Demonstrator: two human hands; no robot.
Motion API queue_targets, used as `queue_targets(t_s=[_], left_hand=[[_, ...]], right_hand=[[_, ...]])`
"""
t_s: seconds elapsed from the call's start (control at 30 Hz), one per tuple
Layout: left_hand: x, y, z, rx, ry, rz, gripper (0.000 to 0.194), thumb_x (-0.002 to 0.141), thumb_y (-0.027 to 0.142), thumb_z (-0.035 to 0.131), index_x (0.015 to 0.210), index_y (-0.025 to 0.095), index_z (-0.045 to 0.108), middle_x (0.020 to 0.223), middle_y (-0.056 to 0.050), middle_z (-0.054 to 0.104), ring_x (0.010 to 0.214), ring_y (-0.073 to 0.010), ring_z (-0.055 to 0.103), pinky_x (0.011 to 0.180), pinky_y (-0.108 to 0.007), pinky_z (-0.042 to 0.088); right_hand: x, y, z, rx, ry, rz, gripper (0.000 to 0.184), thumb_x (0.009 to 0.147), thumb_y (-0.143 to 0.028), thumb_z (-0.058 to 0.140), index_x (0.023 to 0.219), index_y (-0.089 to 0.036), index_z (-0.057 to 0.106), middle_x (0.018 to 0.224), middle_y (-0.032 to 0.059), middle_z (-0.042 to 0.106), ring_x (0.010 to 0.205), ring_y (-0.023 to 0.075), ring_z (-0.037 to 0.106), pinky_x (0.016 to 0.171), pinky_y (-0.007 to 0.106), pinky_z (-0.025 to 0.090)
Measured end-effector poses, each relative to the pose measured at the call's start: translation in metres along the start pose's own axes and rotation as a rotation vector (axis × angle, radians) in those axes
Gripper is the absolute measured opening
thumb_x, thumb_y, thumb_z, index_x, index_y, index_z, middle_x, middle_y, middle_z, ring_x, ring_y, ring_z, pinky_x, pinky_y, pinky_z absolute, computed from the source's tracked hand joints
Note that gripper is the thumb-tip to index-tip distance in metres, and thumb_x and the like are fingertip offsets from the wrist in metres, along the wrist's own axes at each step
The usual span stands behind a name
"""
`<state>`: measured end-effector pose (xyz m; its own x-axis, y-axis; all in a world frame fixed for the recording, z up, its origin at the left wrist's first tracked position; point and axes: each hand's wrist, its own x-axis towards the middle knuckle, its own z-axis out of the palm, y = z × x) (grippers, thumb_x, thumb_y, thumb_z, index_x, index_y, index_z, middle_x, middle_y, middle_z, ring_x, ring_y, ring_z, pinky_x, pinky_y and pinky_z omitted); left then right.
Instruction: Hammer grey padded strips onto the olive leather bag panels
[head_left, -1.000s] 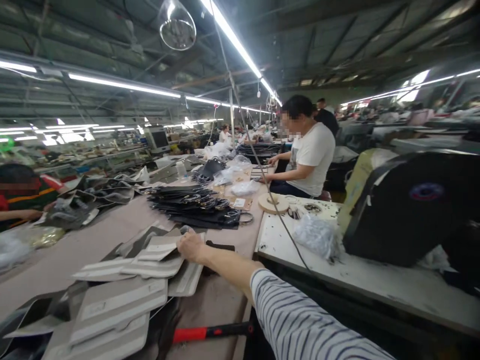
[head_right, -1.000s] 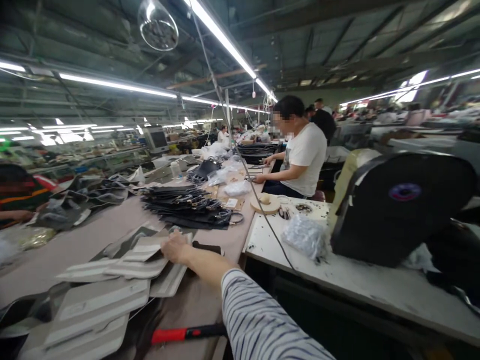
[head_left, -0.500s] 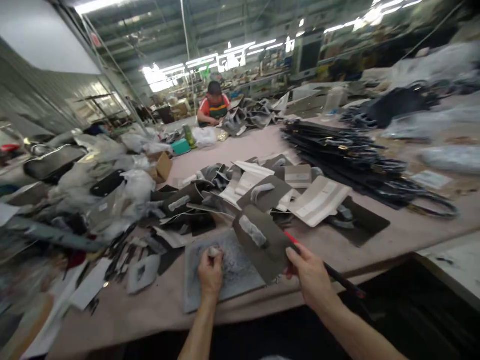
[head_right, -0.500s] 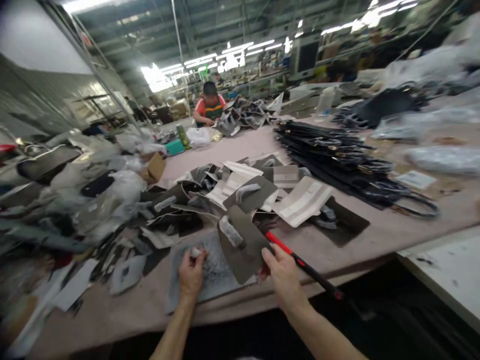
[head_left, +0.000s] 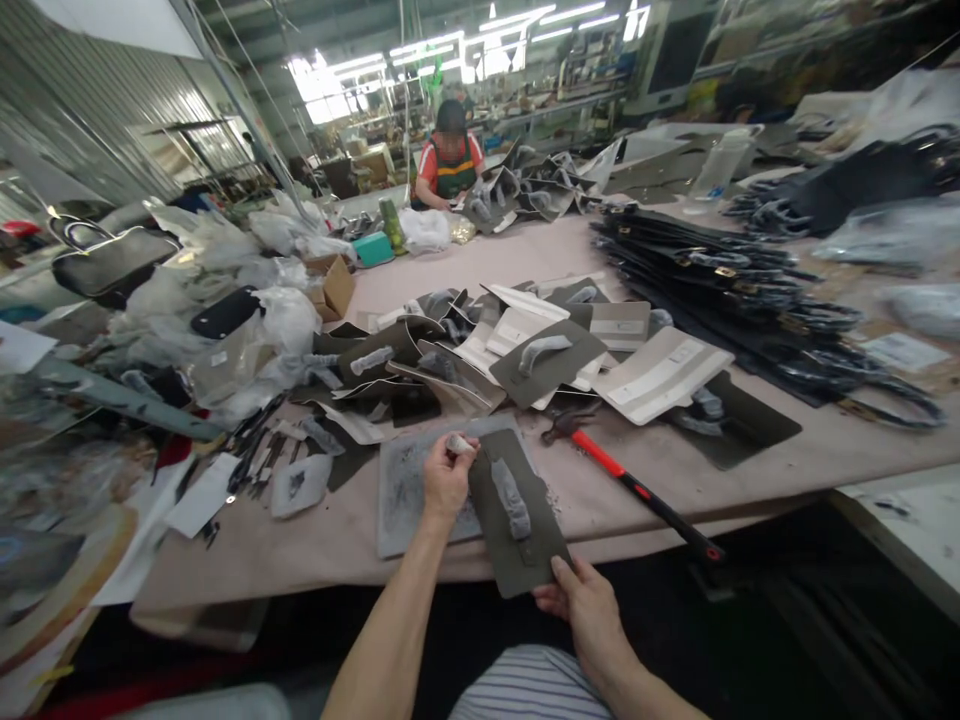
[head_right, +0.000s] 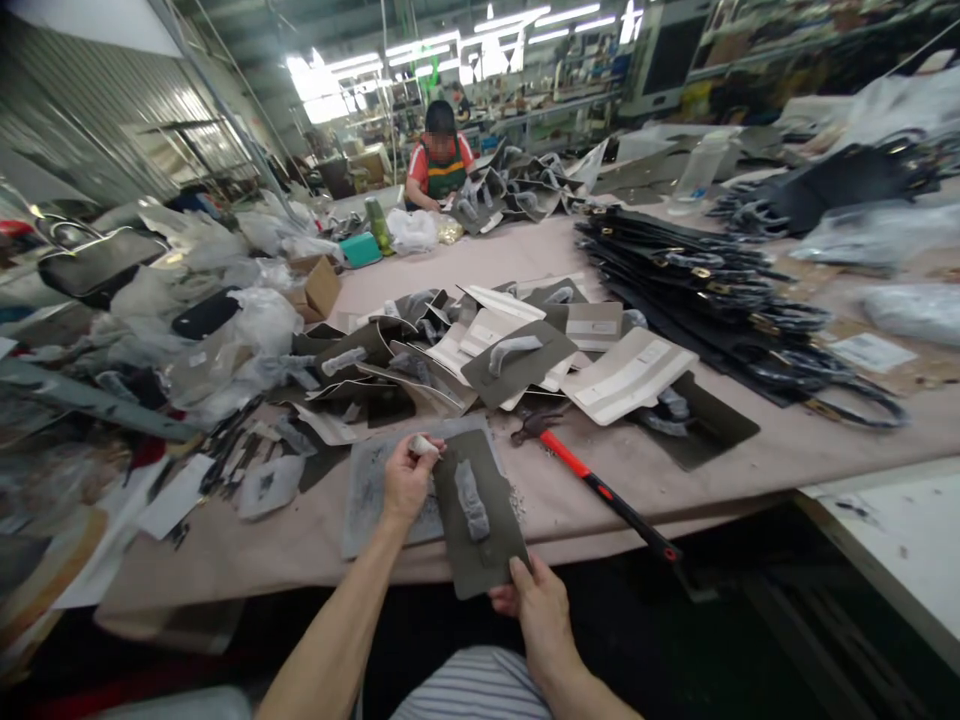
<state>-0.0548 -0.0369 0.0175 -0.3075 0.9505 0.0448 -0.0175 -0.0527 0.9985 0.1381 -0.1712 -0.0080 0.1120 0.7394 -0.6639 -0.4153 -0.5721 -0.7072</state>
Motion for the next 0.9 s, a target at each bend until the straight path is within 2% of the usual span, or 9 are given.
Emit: queue_targets(t_s=[0.1, 0.2, 0.43, 0.53, 0.6, 0.73, 0.77, 0.9], left_hand=[[0.006, -0.004, 0.023, -0.077, -0.092, -0.027, 0.028, 0.079, 0.031, 0.074, 0.100, 0.017, 0.062, 0.095, -0.008, 0.077, 0.086, -0.0193, 0.074, 0.086, -0.034, 0.058], [0.008, -0.013, 0.036, -0.071, -0.133, -0.030, 0.022, 0.079, 0.030, 0.074, 0.094, 0.017, 0.064, 0.094, -0.008, 0.077, 0.087, -0.0191, 0.073, 0.087, -0.033, 0.058], [0.008, -0.020, 0.039, -0.104, -0.138, -0.071, 0.029, 0.079, 0.035, 0.076, 0.096, 0.017, 0.062, 0.095, -0.008, 0.076, 0.089, -0.0196, 0.074, 0.091, -0.036, 0.057], [0.011, -0.021, 0.041, -0.110, -0.110, -0.105, 0.033, 0.078, 0.039, 0.077, 0.097, 0.018, 0.061, 0.094, -0.008, 0.076, 0.086, -0.0196, 0.074, 0.090, -0.036, 0.057], [0.013, -0.024, 0.043, -0.103, -0.093, -0.114, 0.032, 0.078, 0.039, 0.077, 0.096, 0.018, 0.061, 0.092, -0.007, 0.077, 0.084, -0.0193, 0.074, 0.088, -0.036, 0.057], [0.015, -0.028, 0.046, -0.071, -0.074, -0.102, 0.025, 0.079, 0.033, 0.077, 0.092, 0.017, 0.062, 0.089, -0.007, 0.077, 0.082, -0.0190, 0.074, 0.084, -0.033, 0.058], [0.015, -0.028, 0.047, -0.063, -0.075, -0.097, 0.024, 0.080, 0.032, 0.076, 0.091, 0.017, 0.062, 0.089, -0.007, 0.077, 0.082, -0.0188, 0.074, 0.084, -0.032, 0.057], [0.015, -0.026, 0.047, -0.034, -0.086, -0.081, 0.019, 0.080, 0.029, 0.074, 0.090, 0.017, 0.064, 0.088, -0.006, 0.076, 0.081, -0.0182, 0.073, 0.083, -0.031, 0.057]], right_hand=[[-0.001, 0.011, -0.005, 0.030, 0.006, 0.014, 0.063, 0.054, -0.057, 0.087, 0.097, -0.014, 0.067, 0.070, 0.0037, 0.073, 0.057, 0.0179, 0.068, 0.051, 0.027, 0.058], [0.000, 0.015, -0.013, 0.055, 0.008, 0.013, 0.062, 0.057, -0.057, 0.087, 0.099, -0.015, 0.067, 0.073, 0.0038, 0.074, 0.060, 0.0183, 0.070, 0.054, 0.027, 0.059], [0.002, 0.015, -0.016, 0.021, -0.023, 0.082, 0.060, 0.061, -0.053, 0.084, 0.105, -0.017, 0.066, 0.081, 0.0047, 0.075, 0.065, 0.0208, 0.072, 0.057, 0.030, 0.059], [0.005, 0.015, -0.023, -0.160, -0.021, 0.065, 0.057, 0.065, -0.053, 0.077, 0.109, -0.018, 0.066, 0.093, 0.0073, 0.075, 0.074, 0.0247, 0.074, 0.057, 0.033, 0.057], [0.011, 0.010, -0.034, -0.359, 0.013, -0.033, 0.052, 0.068, -0.054, 0.072, 0.107, -0.019, 0.067, 0.097, 0.0083, 0.075, 0.080, 0.0260, 0.073, 0.059, 0.034, 0.056], [0.029, -0.018, -0.065, -0.647, 0.127, -0.386, 0.046, 0.079, -0.056, 0.059, 0.108, -0.020, 0.066, 0.108, 0.0107, 0.073, 0.101, 0.0273, 0.069, 0.089, 0.042, 0.054], [0.035, -0.029, -0.073, -0.701, 0.168, -0.467, 0.045, 0.081, -0.055, 0.057, 0.109, -0.020, 0.066, 0.109, 0.0113, 0.072, 0.101, 0.0273, 0.068, 0.092, 0.043, 0.053], [0.059, -0.074, -0.095, -0.983, 0.300, -0.799, 0.039, 0.087, -0.045, 0.049, 0.111, -0.017, 0.063, 0.107, 0.0137, 0.068, 0.097, 0.0284, 0.065, 0.087, 0.043, 0.052]])
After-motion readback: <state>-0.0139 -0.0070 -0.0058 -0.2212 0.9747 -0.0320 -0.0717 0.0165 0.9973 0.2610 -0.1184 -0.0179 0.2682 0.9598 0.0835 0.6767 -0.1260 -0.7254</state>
